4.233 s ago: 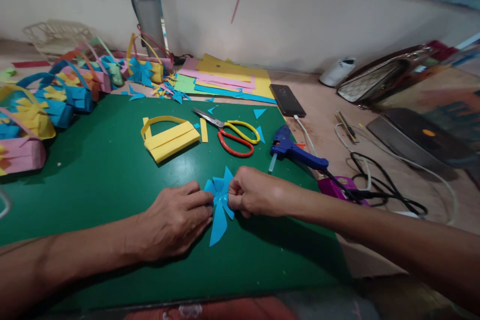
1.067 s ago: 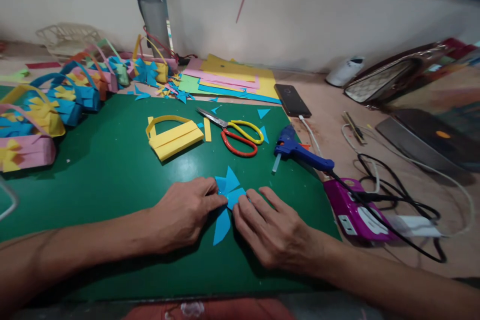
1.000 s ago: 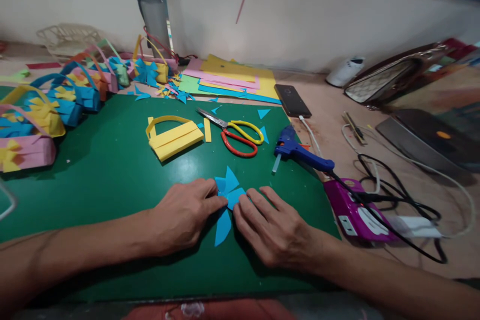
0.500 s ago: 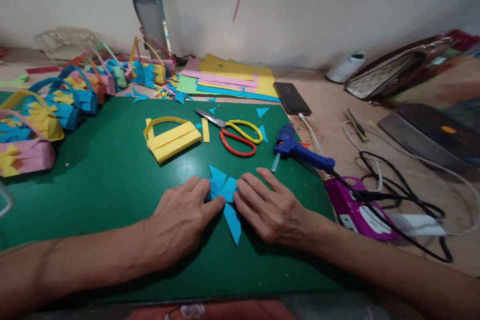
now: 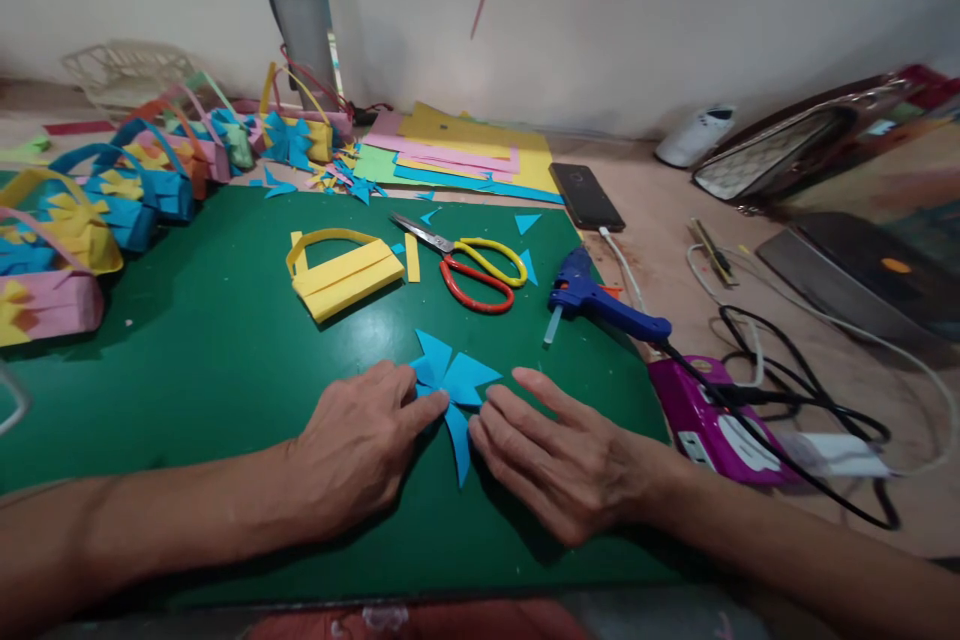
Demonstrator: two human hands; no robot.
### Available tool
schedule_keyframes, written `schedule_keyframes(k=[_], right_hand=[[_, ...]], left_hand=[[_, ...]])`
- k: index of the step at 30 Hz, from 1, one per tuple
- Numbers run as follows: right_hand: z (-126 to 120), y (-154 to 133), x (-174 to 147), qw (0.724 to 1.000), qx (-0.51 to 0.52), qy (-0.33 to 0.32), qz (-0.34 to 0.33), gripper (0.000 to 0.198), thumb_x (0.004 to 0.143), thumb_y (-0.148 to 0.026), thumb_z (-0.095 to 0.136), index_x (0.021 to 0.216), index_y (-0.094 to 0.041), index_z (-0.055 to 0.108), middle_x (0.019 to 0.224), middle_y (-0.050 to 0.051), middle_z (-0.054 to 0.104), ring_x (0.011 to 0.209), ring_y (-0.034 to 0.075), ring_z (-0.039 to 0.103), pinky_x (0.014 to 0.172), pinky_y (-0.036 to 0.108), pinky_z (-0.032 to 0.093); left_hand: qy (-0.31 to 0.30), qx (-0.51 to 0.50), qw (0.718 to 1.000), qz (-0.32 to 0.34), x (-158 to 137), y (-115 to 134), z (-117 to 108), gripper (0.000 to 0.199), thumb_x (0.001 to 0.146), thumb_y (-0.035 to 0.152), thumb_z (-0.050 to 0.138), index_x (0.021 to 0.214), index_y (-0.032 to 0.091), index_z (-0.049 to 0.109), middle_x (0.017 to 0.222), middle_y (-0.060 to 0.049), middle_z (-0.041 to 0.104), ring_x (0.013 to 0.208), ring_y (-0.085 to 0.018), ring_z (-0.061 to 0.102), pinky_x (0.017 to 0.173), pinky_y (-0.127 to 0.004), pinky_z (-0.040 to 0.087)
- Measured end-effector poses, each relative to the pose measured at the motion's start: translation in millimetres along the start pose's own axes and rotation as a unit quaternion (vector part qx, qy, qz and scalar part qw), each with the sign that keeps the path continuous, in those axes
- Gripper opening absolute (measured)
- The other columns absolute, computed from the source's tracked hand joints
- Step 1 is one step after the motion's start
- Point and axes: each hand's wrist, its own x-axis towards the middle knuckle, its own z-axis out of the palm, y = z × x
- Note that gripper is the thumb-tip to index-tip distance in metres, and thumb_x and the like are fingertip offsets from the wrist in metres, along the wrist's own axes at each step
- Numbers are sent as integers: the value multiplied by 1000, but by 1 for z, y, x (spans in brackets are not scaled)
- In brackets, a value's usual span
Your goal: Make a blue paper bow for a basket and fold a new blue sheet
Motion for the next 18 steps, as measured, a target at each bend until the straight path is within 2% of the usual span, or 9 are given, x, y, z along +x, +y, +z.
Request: schedule_keyframes(k=[3, 6, 9, 13, 18], right_hand=[[-1, 1, -1, 997, 18, 2, 81, 35, 89, -8, 32, 89, -10, 67, 84, 11, 68, 88, 23, 61, 86, 46, 44], [-2, 5, -2, 982, 29, -2, 185, 26, 89, -10, 39, 84, -13, 65, 76, 8, 66, 80, 20, 59, 81, 42, 44], [-1, 7, -1, 973, 61, -4, 223, 25, 89, -11, 41, 81, -16, 63, 75, 6, 64, 78, 18, 57, 79, 38, 44], [0, 3, 1, 986, 95, -22, 133, 33, 92, -11, 33, 86, -14, 66, 80, 8, 66, 82, 20, 59, 81, 41, 45], [-3, 1, 2, 999, -4, -30, -23, 35, 89, -8, 34, 83, -11, 69, 84, 11, 68, 87, 23, 62, 86, 43, 44]], left_hand=[[4, 2, 1000, 7, -1, -1, 2, 33, 86, 15, 37, 114, 22, 53, 81, -6, 55, 69, -25, 52, 50, -34, 41], [5, 9, 1000, 13, -1, -2, 4, 34, 87, 17, 37, 118, 23, 50, 83, -6, 55, 69, -25, 52, 50, -34, 41], [7, 10, 1000, 19, -2, -3, 5, 33, 88, 18, 37, 118, 23, 49, 83, -6, 55, 69, -25, 52, 50, -34, 41], [12, 5, 1000, 14, -1, -3, 5, 31, 88, 18, 36, 116, 22, 51, 81, -6, 54, 69, -25, 52, 51, -34, 41], [9, 2, 1000, 16, -1, -3, 4, 30, 88, 19, 37, 113, 22, 54, 81, -5, 55, 68, -25, 52, 51, -34, 41]])
